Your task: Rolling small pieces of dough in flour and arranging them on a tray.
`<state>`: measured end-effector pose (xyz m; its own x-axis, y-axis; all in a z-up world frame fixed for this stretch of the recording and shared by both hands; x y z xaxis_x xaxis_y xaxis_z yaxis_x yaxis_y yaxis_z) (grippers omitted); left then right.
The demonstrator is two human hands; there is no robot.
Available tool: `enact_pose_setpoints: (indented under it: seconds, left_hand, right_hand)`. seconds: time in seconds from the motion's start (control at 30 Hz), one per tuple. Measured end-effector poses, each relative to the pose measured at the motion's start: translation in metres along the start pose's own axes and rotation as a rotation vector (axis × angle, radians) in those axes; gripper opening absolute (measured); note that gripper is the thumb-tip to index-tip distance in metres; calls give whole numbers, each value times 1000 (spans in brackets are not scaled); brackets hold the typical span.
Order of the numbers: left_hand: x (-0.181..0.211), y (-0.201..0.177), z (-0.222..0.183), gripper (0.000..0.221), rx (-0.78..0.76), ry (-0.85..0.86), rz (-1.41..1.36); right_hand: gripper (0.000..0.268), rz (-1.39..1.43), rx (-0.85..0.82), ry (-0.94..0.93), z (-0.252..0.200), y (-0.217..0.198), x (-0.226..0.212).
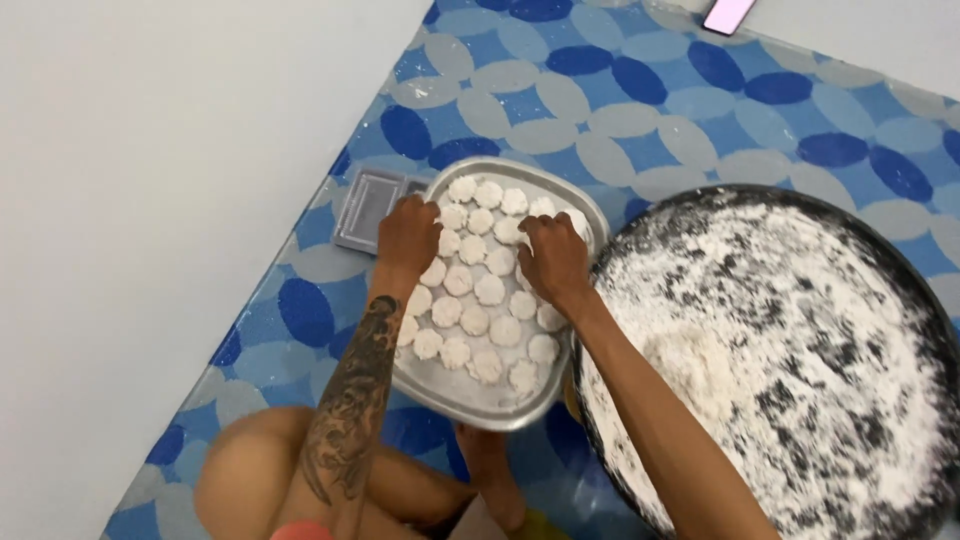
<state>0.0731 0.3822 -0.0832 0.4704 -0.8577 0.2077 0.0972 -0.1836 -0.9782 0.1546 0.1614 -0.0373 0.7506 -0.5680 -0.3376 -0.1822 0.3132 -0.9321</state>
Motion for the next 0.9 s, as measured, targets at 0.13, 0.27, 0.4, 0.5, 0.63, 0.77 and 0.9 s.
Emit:
enact_pose_setpoints:
  seconds: [0.13,0.27,0.4,0.5,0.63,0.77,0.9]
  left_hand:
    - [8,-9,26,26,122,127,42]
    - [12,-7,52,49,156,237,-15]
    - [13,2,72,61,-13,279,-25]
    - [10,6,81,62,-43,373,-61]
    - [16,-7,77,56,-91,384,-117]
    - [15,-1,78,50,-86,374,-58]
    - [14,12,78,51,4,371,-2]
  right_hand:
    - [26,-22,57,-34,44,21,3]
    - [36,-34,78,-40,80,37,8]
    - [41,-63,10,-75,100,55,11]
    - [44,-88,-69,-88,106,64,14]
    - [41,-123,-84,-113,111,65,19]
    - [37,-200,-41,-143,116,72,28]
    - [37,-69,24,-122,111,60,35]
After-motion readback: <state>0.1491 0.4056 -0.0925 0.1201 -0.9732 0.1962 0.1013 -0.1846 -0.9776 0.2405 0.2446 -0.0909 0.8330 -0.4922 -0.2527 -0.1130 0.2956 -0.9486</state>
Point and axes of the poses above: each hand's wrist, its own z-axis towards the middle knuckle, its own y-axis out of the palm, x = y × z, the point moved 3 cm from there along z, towards the middle knuckle, and after that the axes turned 5 degrees about -y, right-handed, at the moved point
